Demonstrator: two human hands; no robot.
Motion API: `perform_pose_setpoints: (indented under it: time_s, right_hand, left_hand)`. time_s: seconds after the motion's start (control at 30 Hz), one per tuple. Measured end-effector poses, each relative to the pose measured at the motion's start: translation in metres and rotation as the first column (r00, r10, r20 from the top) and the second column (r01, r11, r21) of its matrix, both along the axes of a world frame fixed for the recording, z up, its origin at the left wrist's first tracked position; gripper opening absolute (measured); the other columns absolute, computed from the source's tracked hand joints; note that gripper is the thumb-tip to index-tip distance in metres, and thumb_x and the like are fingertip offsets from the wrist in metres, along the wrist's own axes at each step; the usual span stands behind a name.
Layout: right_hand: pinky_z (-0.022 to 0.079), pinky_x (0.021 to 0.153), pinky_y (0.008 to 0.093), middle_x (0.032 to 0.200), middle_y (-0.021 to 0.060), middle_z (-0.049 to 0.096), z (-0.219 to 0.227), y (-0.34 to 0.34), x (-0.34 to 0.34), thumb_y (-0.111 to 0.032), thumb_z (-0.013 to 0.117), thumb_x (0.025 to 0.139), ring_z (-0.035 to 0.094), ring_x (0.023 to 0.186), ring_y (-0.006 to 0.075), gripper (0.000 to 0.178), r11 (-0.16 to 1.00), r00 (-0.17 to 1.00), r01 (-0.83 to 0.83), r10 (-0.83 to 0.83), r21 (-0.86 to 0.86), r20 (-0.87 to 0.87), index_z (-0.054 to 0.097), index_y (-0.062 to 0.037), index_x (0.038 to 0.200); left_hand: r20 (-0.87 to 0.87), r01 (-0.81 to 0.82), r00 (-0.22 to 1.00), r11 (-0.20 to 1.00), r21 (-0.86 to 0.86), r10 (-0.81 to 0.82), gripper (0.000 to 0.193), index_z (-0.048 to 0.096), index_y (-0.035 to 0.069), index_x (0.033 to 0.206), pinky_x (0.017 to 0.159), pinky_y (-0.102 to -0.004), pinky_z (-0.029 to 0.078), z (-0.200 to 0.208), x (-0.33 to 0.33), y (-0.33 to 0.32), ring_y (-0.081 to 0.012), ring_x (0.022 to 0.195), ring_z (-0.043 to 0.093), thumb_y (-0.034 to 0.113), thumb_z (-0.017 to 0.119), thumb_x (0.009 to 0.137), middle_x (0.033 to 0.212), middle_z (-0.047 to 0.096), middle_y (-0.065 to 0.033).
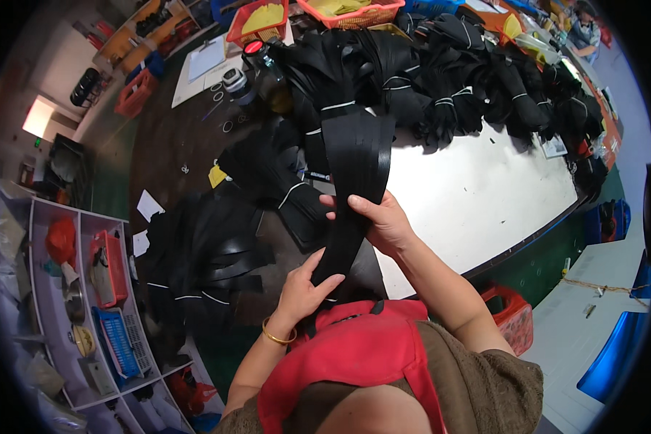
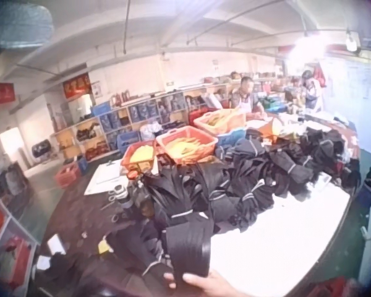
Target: Organizing and counting stacks of black shoe components and recording the tally in a logbook.
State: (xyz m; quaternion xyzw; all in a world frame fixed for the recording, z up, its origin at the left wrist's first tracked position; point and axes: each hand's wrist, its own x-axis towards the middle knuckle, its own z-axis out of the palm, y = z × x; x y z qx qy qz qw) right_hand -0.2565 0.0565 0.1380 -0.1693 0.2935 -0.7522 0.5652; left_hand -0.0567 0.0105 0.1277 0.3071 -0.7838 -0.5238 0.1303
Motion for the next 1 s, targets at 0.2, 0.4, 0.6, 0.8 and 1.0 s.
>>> perform_pose_setpoints:
  time_s: [0.2,0.4,0.6,0.8,1.0]
  right_hand:
    - [0.052,0.086,0.0383,0.107,0.0102,0.064,-0.013,0.009,-0.025,-0.012,0.066,0.085,0.062,0.1,0.0231,0.034,0.993,0.992,0.107,-0.11,0.052,0.064,0.056,-0.0026,0.116]
    - [0.05,0.084,0.0316,0.1,0.005,0.065,-0.002,0.013,-0.03,-0.009,0.071,0.08,0.062,0.091,0.0153,0.031,0.971,0.976,0.204,-0.212,0.127,0.05,0.06,-0.0044,0.108]
    - [0.049,0.084,0.0295,0.099,0.0041,0.065,0.005,0.016,-0.034,-0.005,0.072,0.078,0.062,0.09,0.0138,0.031,0.965,0.97,0.244,-0.244,0.093,-0.012,0.062,-0.0041,0.107]
    - [0.048,0.083,0.0268,0.097,0.0028,0.066,0.001,0.018,-0.032,-0.004,0.073,0.077,0.061,0.089,0.011,0.027,0.964,0.965,0.258,-0.254,0.064,-0.067,0.064,-0.0033,0.103]
    - [0.048,0.081,0.0255,0.097,0.0035,0.067,0.003,0.019,-0.027,-0.003,0.073,0.078,0.061,0.087,0.0107,0.025,0.969,0.962,0.242,-0.233,0.056,-0.142,0.066,-0.0018,0.102]
  left_hand:
    - [0.027,-0.023,0.999,0.989,-0.148,0.027,0.057,0.053,0.002,0.124,0.081,-0.0348,0.051,-0.025,-0.01,0.002,-0.0342,0.096,0.064,0.029,0.073,0.079,0.108,0.064,-0.0223]
    - [0.088,0.018,0.996,0.99,-0.142,-0.006,0.057,0.054,0.002,0.123,0.077,-0.0351,0.051,-0.029,-0.021,0.001,-0.0331,0.092,0.065,0.031,0.073,0.077,0.108,0.064,-0.0211]
    - [0.109,0.03,0.994,0.999,-0.046,-0.024,0.055,0.055,0.007,0.123,0.068,-0.0329,0.051,-0.019,-0.041,0.0,-0.0245,0.076,0.067,0.031,0.073,0.078,0.098,0.067,-0.0159]
    - [0.089,0.041,0.995,0.996,-0.077,-0.034,0.054,0.055,0.007,0.123,0.071,-0.0329,0.051,-0.028,-0.043,0.001,-0.0244,0.081,0.068,0.028,0.073,0.078,0.099,0.068,-0.0159]
    - [0.118,0.056,0.992,0.998,-0.026,-0.053,0.052,0.054,0.003,0.124,0.075,-0.0325,0.051,-0.028,-0.043,0.003,-0.0244,0.089,0.068,0.024,0.073,0.08,0.099,0.068,-0.0163]
